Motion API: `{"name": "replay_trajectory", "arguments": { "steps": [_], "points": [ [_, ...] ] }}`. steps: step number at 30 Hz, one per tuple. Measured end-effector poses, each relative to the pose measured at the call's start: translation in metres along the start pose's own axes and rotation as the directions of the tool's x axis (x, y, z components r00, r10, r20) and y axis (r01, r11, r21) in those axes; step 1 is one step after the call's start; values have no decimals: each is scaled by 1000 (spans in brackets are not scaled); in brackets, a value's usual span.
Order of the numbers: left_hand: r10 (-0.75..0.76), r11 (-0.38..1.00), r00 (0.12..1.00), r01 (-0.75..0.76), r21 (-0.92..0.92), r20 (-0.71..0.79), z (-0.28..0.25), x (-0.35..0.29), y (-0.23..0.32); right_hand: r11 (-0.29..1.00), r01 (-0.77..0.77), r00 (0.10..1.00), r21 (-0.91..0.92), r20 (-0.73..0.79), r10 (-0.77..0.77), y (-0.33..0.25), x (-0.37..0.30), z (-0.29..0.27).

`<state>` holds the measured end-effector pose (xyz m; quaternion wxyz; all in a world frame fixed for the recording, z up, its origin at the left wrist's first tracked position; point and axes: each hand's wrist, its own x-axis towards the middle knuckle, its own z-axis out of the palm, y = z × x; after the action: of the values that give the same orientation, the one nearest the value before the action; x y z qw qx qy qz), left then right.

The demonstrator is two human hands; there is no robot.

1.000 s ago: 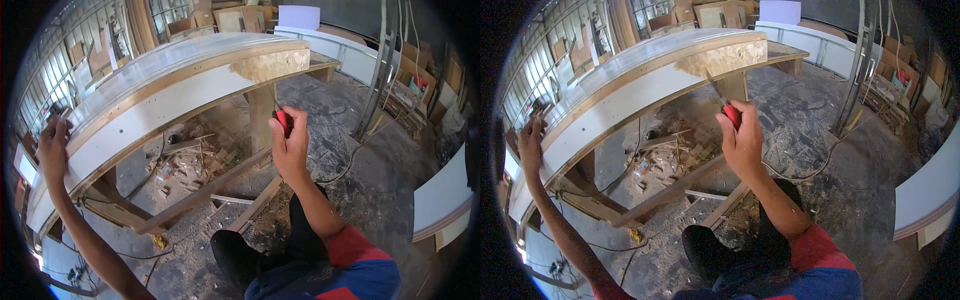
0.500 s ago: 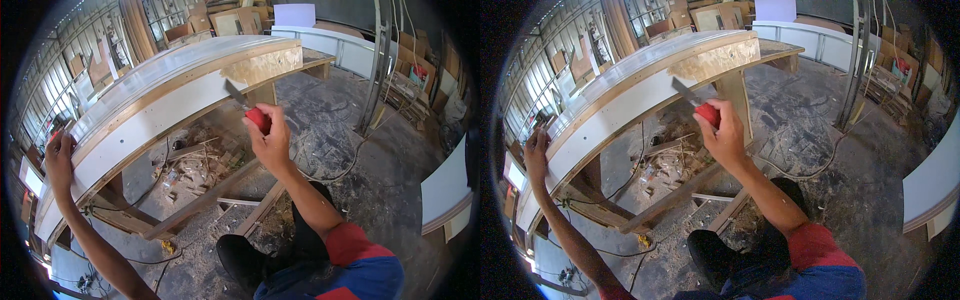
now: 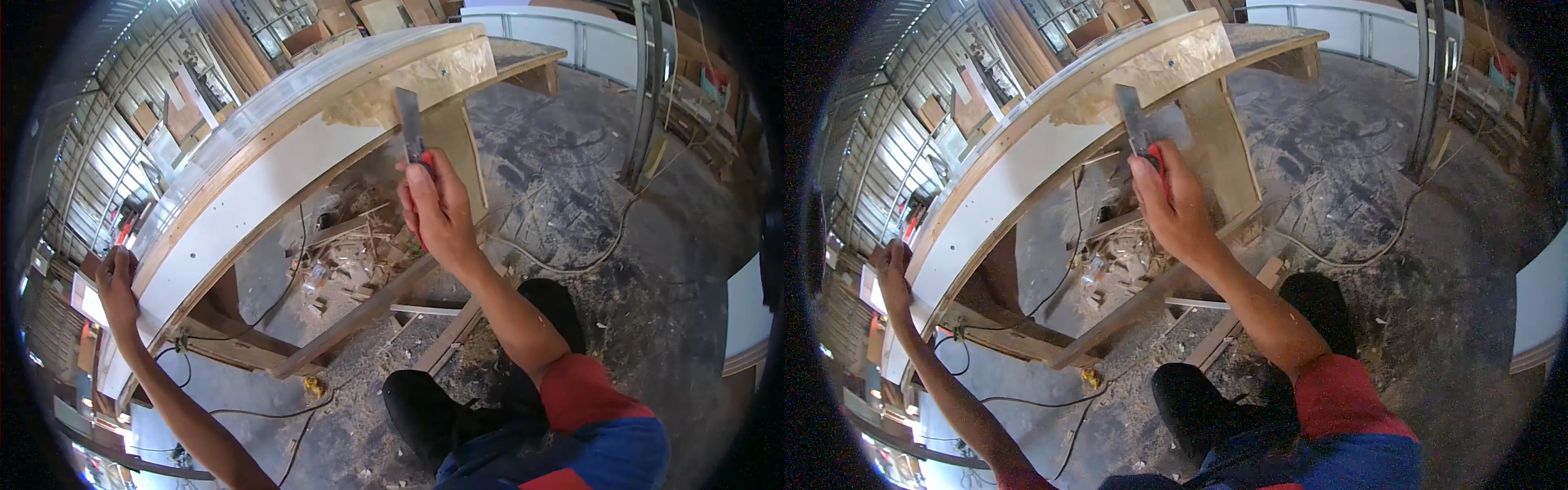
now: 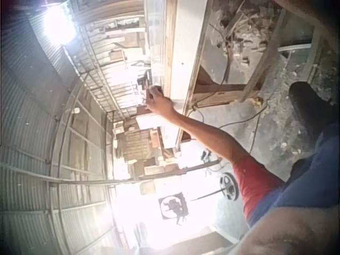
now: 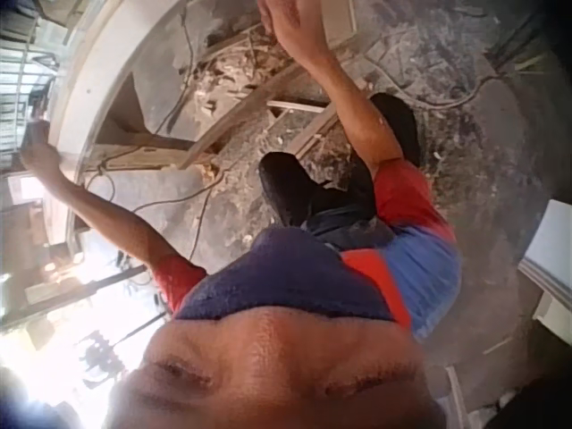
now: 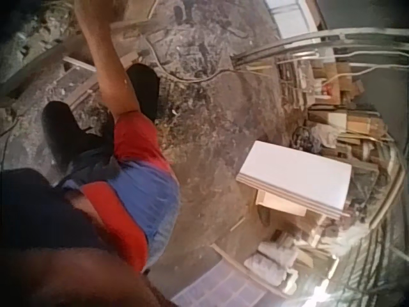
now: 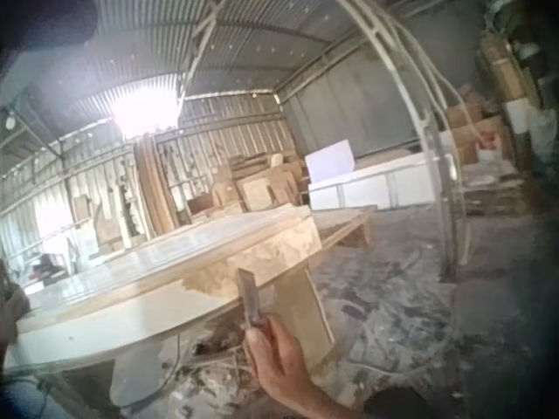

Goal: The person uses a utility knife to scrape and trim the edges of a white wood panel on a workbench, removing excess material.

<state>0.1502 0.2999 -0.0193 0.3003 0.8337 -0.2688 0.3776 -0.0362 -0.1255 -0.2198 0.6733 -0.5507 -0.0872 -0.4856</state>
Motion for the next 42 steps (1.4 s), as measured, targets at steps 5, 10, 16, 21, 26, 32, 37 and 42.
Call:
{"name": "replay_trajectory", "arguments": {
  "steps": [5, 10, 16, 21, 26, 32, 37, 42],
  "points": [
    [-4, 978, 997, 19, -206, 75, 0, 8, -6, 997, 50, 998, -56, -40, -53, 14, 13, 12],
    [-162, 968, 983, 175, -180, 86, -4, 3, 10, 979, 96, 992, -180, -66, -110, 5, 11, 15],
    [-215, 958, 971, 231, -168, 109, 0, 7, 11, 950, 175, 977, -260, -76, -201, 14, -2, 9],
    [-217, 955, 971, 232, -185, 97, 2, 5, 10, 918, 207, 959, -339, 258, -121, 31, -41, 0],
    [-179, 973, 980, 189, -132, 83, -4, 7, 9, 937, 177, 984, -301, 34, -175, 10, 3, -5],
    [-252, 960, 967, 246, -131, -29, 2, -2, 27, 910, 252, 965, -329, 10, -264, 0, 17, 10],
    [-237, 965, 971, 238, -106, 24, 0, 0, 18, 885, 210, 977, -415, 113, -178, 13, -6, -4],
    [-207, 962, 974, 219, -164, 86, -8, 3, 11, 917, 164, 948, -363, 314, -46, 19, -39, -8]
  ]
}}
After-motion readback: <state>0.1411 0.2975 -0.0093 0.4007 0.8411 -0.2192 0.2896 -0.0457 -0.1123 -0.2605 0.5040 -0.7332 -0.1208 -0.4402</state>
